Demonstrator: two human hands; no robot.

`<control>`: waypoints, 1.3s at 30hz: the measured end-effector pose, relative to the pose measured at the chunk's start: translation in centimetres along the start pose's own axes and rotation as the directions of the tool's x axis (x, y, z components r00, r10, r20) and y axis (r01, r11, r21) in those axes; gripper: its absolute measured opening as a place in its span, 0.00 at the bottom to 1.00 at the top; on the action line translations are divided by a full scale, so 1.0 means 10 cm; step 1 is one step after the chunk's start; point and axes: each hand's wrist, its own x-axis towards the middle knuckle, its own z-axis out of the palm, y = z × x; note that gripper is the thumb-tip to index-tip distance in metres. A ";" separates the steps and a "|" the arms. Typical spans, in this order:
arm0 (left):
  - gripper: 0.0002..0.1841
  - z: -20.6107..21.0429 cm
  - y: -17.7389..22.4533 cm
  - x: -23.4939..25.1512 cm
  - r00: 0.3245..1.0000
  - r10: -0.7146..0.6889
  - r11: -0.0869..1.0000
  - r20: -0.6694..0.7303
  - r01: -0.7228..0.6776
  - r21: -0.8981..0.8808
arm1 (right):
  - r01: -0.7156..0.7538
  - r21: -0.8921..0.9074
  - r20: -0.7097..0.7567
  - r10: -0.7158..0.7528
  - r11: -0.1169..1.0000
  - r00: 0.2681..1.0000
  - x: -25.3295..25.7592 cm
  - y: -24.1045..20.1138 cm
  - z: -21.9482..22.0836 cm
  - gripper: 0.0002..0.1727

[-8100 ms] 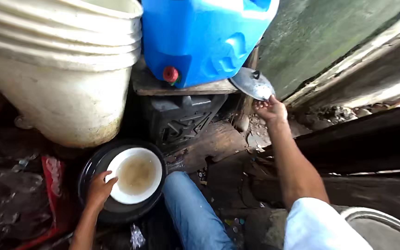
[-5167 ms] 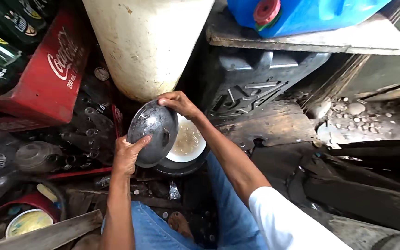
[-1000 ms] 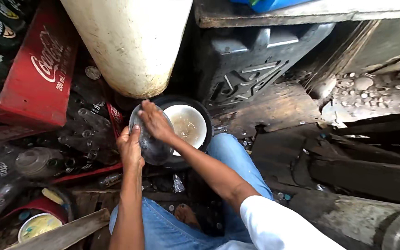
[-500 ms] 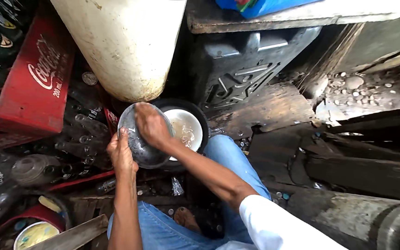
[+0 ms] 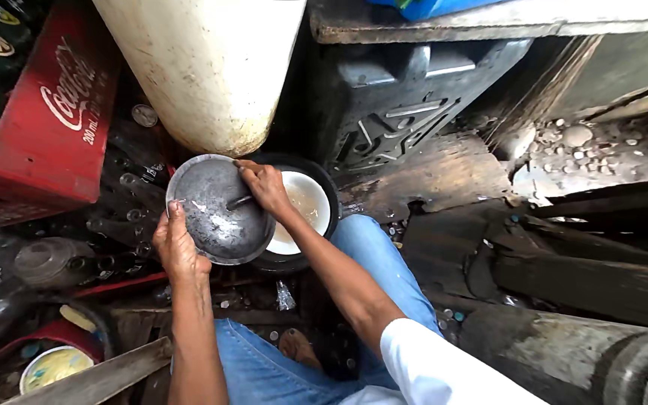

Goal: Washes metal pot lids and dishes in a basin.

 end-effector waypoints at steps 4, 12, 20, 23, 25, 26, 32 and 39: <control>0.15 0.05 -0.02 -0.02 0.999 -0.041 0.998 -0.030 0.040 -0.039 | 0.111 0.047 -0.204 -0.099 0.993 0.974 -0.42 0.20 0.17 0.25; 0.18 0.05 -0.07 0.02 0.994 -0.061 0.976 -0.086 0.042 -0.212 | 0.137 -0.026 -0.224 -0.140 0.990 0.964 -0.99 0.37 0.32 0.29; 0.20 0.11 -0.09 0.07 0.980 -0.169 0.911 -0.107 0.114 -0.396 | 0.460 -0.214 -0.112 -0.489 0.862 0.865 -1.31 0.04 0.64 0.24; 0.22 -0.01 -0.08 0.08 0.976 -0.188 0.921 -0.107 0.137 -0.364 | 0.333 -0.108 -0.247 -0.350 0.937 0.904 -1.08 0.07 0.42 0.20; 0.23 -0.09 -0.04 0.08 0.976 -0.178 0.945 -0.128 0.133 -0.300 | 0.045 0.034 -0.243 -0.036 0.998 0.969 -0.87 0.09 0.10 0.30; 0.23 -0.12 -0.04 0.09 0.973 -0.177 0.955 -0.150 0.134 -0.264 | -0.095 0.164 -0.218 0.130 0.982 0.967 -0.71 0.14 -0.04 0.38; 0.29 -0.11 0.00 0.13 0.941 -0.285 0.955 -0.180 0.262 -0.139 | -0.238 0.690 0.230 0.105 0.684 0.968 -0.30 -0.15 -0.59 0.15; 0.48 -0.46 -0.01 0.17 0.870 -0.350 0.851 0.347 0.450 -0.271 | 0.568 0.371 0.153 -0.651 0.735 0.743 -0.42 -0.28 -0.68 0.12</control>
